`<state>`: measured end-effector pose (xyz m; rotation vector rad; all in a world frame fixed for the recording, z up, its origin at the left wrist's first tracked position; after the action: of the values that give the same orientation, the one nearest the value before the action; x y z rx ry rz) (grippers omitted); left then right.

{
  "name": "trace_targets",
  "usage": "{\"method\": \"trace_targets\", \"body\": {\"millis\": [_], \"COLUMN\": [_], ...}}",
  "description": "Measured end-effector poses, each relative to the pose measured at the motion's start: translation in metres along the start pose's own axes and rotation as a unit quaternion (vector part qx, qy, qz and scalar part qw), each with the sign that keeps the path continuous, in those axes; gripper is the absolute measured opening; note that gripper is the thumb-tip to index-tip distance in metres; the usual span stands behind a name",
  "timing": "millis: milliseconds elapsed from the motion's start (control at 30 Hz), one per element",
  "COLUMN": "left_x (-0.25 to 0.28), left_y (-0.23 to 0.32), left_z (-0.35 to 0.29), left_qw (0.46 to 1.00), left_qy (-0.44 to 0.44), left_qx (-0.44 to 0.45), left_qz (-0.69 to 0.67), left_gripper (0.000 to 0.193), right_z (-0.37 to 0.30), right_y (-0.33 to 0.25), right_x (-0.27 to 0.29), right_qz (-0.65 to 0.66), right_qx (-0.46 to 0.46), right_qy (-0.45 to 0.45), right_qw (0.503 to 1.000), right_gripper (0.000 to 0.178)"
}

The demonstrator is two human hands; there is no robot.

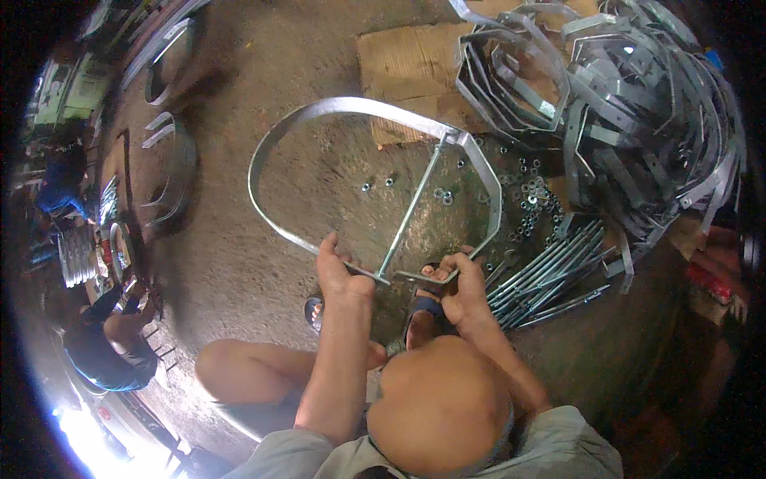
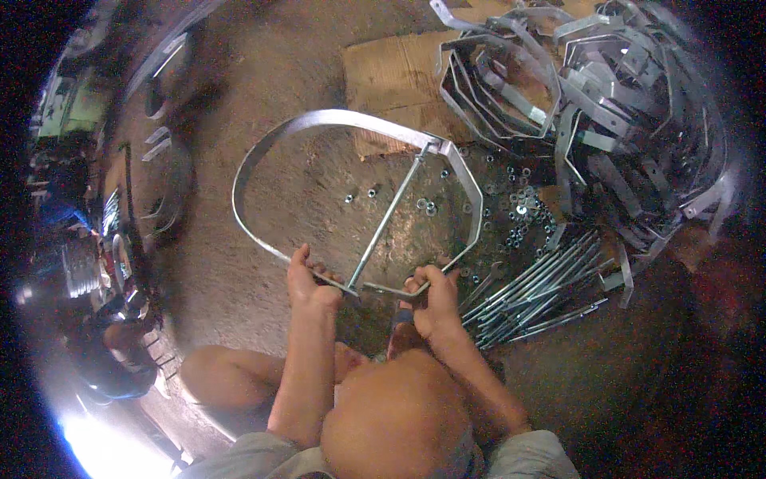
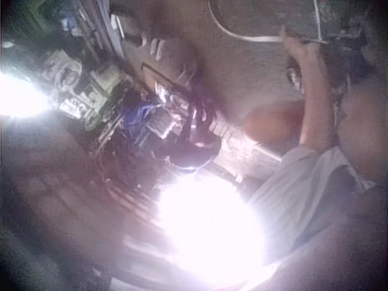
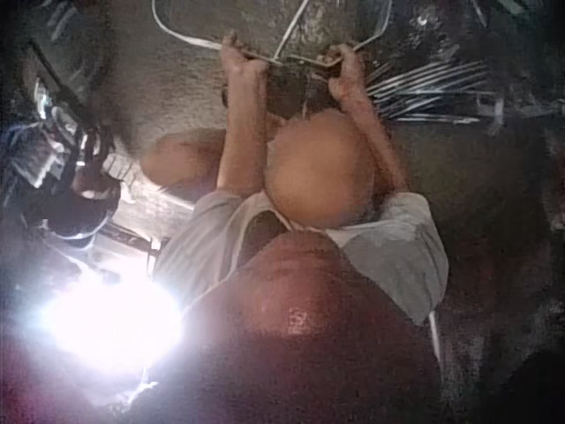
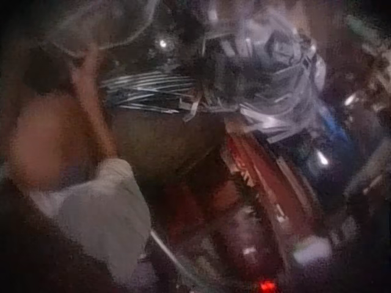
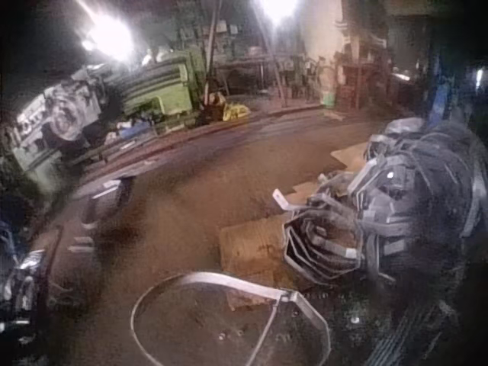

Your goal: The person sits on the floor and assembles a metal frame by inserting a long threaded rod through a curved metal piece and a flat bracket. They secure the components by hand-tightening nuts onto the rod. The person repeats this process for multiple units, handling washers and nuts from a pile on the floor.

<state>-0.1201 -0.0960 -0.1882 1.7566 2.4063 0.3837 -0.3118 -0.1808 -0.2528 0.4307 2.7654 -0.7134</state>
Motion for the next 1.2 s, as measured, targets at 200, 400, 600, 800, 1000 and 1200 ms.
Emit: {"method": "trace_targets", "body": {"millis": [200,400,600,800,1000,1200], "left_x": [-0.045,-0.097,-0.111,-0.122,-0.151,-0.169], "left_y": [0.026,0.055,0.07,0.065,0.06,0.06], "left_z": [-0.049,-0.076,-0.06,-0.081,-0.091,-0.109], "left_qw": [0.976,0.925,0.854,0.784,0.818,0.797], "left_qy": [-0.211,-0.264,-0.208,-0.031,-0.096,-0.095], "left_qx": [0.009,-0.143,-0.345,-0.438,-0.405,-0.442], "left_qz": [0.052,0.233,0.328,0.439,0.397,0.4], "left_gripper": [0.021,0.036,0.077,0.102,0.098,0.097], "right_z": [0.004,0.009,-0.005,-0.004,-0.053,-0.069], "right_y": [-0.017,-0.066,-0.086,-0.125,-0.173,-0.229], "right_x": [-0.011,-0.014,-0.024,-0.031,-0.091,-0.133], "right_qz": [0.028,0.002,-0.1,-0.189,-0.282,-0.614], "right_qx": [-0.05,0.046,0.086,0.054,0.117,0.333], "right_qy": [-0.009,-0.006,-0.01,-0.115,-0.213,-0.149], "right_qw": [0.998,0.999,0.991,0.974,0.928,0.7], "right_gripper": [0.032,0.039,0.034,0.039,0.055,0.032]}}
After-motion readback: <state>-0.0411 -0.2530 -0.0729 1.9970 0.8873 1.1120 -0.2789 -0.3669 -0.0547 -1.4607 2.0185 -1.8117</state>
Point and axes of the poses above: each hand's wrist, its own z-axis towards the middle knuckle, its own x-axis out of the back of the hand, y = z × x, the point moved 8 cm from there along z, towards the middle knuckle, and after that the axes turned 9 degrees about x, right-handed, at the moved point
